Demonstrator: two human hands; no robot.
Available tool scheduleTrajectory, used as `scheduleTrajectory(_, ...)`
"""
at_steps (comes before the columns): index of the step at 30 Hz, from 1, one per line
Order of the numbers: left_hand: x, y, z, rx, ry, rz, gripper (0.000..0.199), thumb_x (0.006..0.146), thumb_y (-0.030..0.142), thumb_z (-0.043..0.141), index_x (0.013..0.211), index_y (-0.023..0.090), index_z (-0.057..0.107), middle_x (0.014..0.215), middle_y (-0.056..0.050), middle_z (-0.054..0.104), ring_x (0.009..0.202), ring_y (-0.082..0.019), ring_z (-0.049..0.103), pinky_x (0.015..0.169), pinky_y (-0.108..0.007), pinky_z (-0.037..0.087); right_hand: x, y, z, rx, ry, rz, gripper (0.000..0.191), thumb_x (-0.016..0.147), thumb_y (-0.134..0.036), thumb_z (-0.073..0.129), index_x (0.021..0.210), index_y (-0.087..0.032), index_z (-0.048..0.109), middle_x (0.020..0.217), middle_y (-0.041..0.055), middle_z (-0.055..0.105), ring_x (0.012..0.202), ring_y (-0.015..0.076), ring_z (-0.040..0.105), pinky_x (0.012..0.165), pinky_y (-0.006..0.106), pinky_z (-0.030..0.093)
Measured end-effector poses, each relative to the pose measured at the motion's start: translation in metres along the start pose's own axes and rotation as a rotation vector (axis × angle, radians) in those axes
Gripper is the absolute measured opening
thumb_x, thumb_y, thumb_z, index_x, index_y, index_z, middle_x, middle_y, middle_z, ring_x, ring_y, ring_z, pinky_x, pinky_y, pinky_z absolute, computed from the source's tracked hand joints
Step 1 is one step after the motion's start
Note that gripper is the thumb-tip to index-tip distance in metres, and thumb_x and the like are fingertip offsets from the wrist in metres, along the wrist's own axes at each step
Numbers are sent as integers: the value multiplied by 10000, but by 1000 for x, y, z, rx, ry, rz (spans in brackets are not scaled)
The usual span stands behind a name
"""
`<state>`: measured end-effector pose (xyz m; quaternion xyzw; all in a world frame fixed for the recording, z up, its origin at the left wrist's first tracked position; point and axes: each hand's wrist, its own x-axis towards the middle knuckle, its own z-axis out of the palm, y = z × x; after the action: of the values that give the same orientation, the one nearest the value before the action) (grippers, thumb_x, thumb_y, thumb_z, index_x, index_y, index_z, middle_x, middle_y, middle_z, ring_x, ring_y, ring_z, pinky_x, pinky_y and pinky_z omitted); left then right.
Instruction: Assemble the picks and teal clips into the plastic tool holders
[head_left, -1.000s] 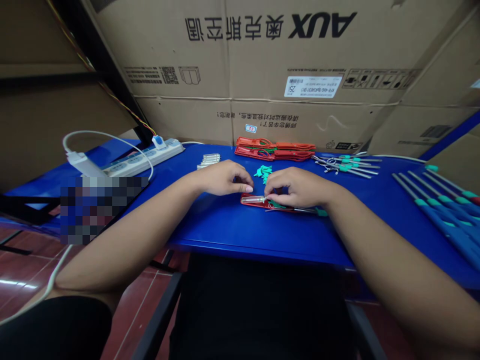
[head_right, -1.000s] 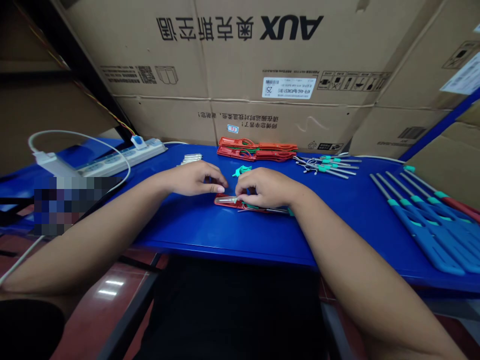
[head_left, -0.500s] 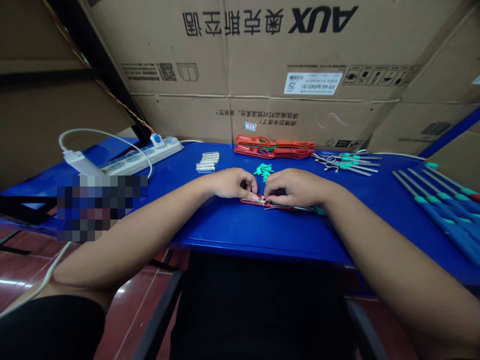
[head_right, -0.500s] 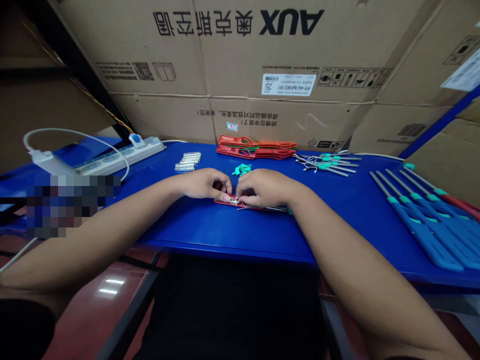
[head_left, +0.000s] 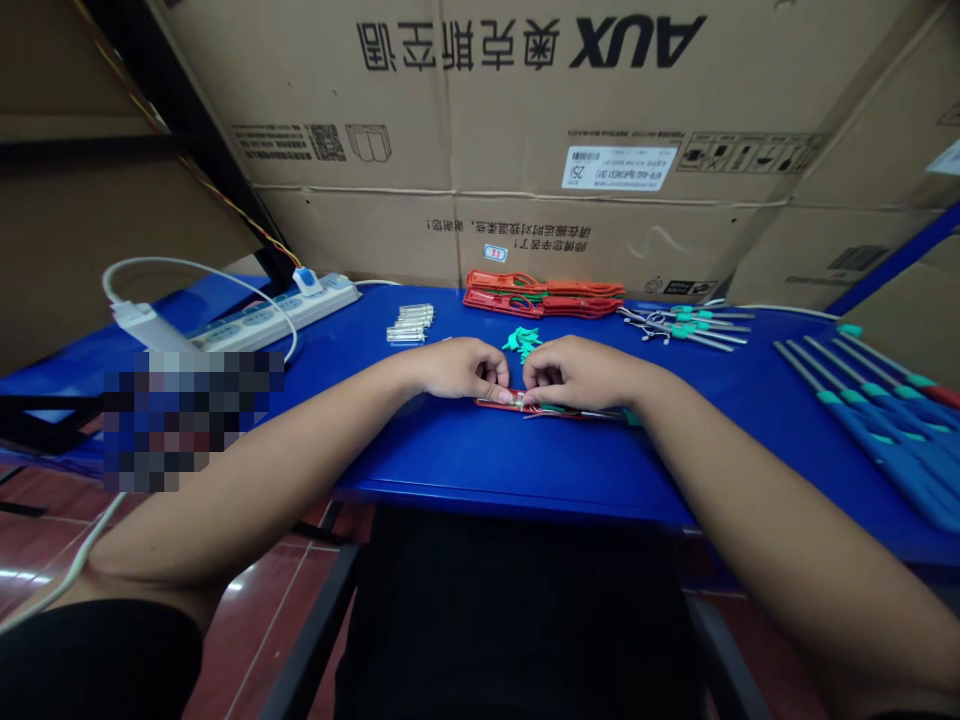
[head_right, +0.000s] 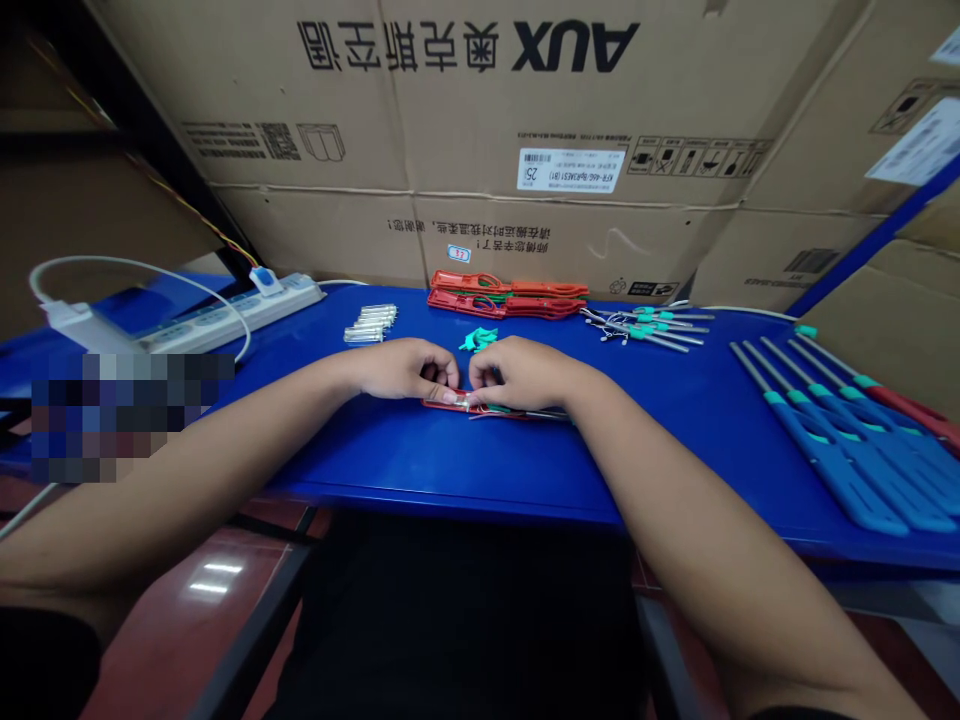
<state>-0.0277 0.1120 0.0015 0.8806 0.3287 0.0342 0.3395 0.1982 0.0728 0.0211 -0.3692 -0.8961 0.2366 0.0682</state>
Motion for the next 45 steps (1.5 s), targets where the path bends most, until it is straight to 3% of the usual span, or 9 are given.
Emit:
scheduleTrajectory(6,-1,3,0,29,5,-47,377,791,528,702,929,177,702,729,12,673,643,-106,572,596,-209,379,3,3,4,114,-32,163,278,807,-459,681,773,-190,623,663,-24,623,571,111,515,550,253,340)
scheduleTrajectory(10,-4,4,-3,56,-3,-42,380,800,531,696,935,175,696,724,11,687,644,-107,590,580,-204,372,-1,4,0,103,19,144,273,825,-456,661,789,-186,638,674,-19,634,586,114,519,561,248,339)
scheduleTrajectory(14,-7,6,-4,50,-8,-38,385,805,542,690,929,177,689,725,9,689,627,-109,584,572,-212,378,-14,9,-11,-117,139,80,299,909,-413,569,774,-170,678,763,29,661,661,135,537,611,262,347)
scheduleTrajectory(19,-1,5,7,22,118,98,385,887,518,596,1040,175,684,892,-33,698,739,-134,604,652,-238,423,-28,11,-12,-249,47,15,336,966,-394,500,859,-167,723,840,65,668,711,153,560,640,276,353)
scheduleTrajectory(23,5,3,19,135,136,200,315,921,445,565,1065,182,663,985,-54,670,863,-169,582,786,-293,427,-25,1,0,-250,23,60,278,950,-379,544,910,-171,724,889,76,689,742,169,580,644,280,357)
scheduleTrajectory(28,2,7,32,366,207,162,313,1009,389,341,1037,191,582,1029,-72,593,965,-233,487,902,-426,354,-17,-12,13,-280,37,203,250,943,-341,563,820,-170,699,845,93,701,733,186,579,638,292,349)
scheduleTrajectory(35,2,9,35,384,203,193,299,1015,370,272,988,185,505,1032,-90,519,980,-247,436,925,-440,354,-10,-21,16,-270,32,381,231,912,-328,588,759,-189,691,751,52,691,621,151,523,568,277,314)
scheduleTrajectory(41,3,7,35,379,224,187,266,1009,354,291,966,189,495,1040,-96,523,970,-247,439,916,-439,363,-5,-19,16,-220,39,406,230,897,-366,613,770,-202,713,721,28,689,603,136,526,555,271,304)
scheduleTrajectory(45,1,10,35,404,220,175,282,1010,346,288,991,182,516,1035,-99,523,967,-248,442,906,-430,369,-12,-13,7,-177,53,347,363,919,-434,575,670,-190,679,589,1,613,533,117,459,533,275,284)
